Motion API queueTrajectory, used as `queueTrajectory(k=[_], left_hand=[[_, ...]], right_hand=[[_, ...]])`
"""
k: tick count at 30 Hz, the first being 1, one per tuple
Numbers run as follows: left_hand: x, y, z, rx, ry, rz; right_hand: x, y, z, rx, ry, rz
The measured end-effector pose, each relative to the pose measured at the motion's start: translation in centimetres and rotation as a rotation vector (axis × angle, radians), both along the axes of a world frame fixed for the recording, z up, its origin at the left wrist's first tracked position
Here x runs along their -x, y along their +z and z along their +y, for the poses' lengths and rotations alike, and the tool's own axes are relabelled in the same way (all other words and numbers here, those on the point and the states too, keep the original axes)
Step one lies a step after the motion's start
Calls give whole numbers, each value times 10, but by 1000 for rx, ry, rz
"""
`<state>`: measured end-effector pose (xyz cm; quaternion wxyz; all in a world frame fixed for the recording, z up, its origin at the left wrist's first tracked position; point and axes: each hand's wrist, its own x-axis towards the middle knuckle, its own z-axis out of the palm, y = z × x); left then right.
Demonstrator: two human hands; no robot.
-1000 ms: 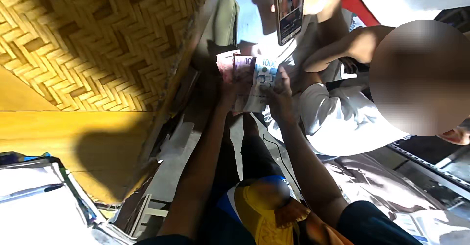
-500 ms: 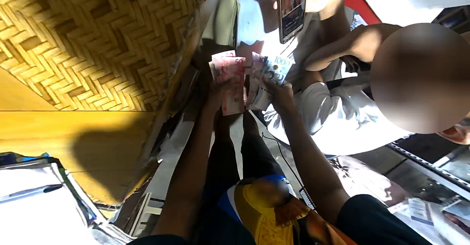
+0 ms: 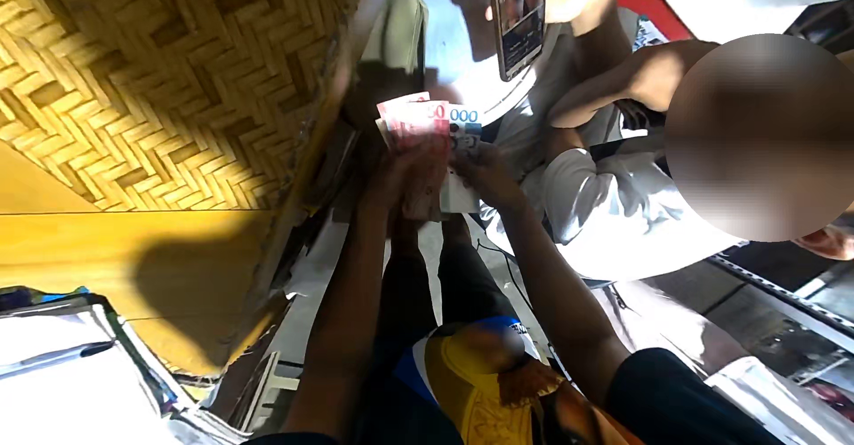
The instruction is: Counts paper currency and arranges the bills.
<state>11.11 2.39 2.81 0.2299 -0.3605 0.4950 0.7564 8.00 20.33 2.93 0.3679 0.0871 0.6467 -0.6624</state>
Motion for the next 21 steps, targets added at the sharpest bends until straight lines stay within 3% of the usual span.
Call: queueTrajectory(k=[4, 7, 12, 15, 17, 19, 21], left_hand=[[7, 0, 9, 110, 104, -88], [9, -6, 15, 167, 147, -70], [9, 0, 34, 176, 209, -48], [8, 8, 36, 269, 134, -2], [6, 5, 25, 333, 83, 177], [2, -11, 7, 238, 82, 346], [-3, -11, 4, -11, 176, 298]], right_hand=[[-1, -1, 3, -112, -118, -3], [1, 11, 14, -44, -234, -78], [-1, 16, 22, 57, 145, -61], [-6, 5, 14, 27, 207, 9], [-5, 5, 14, 17, 197, 15], [-6, 9, 14, 81, 119, -54], [-7, 18, 11, 160, 28, -175]])
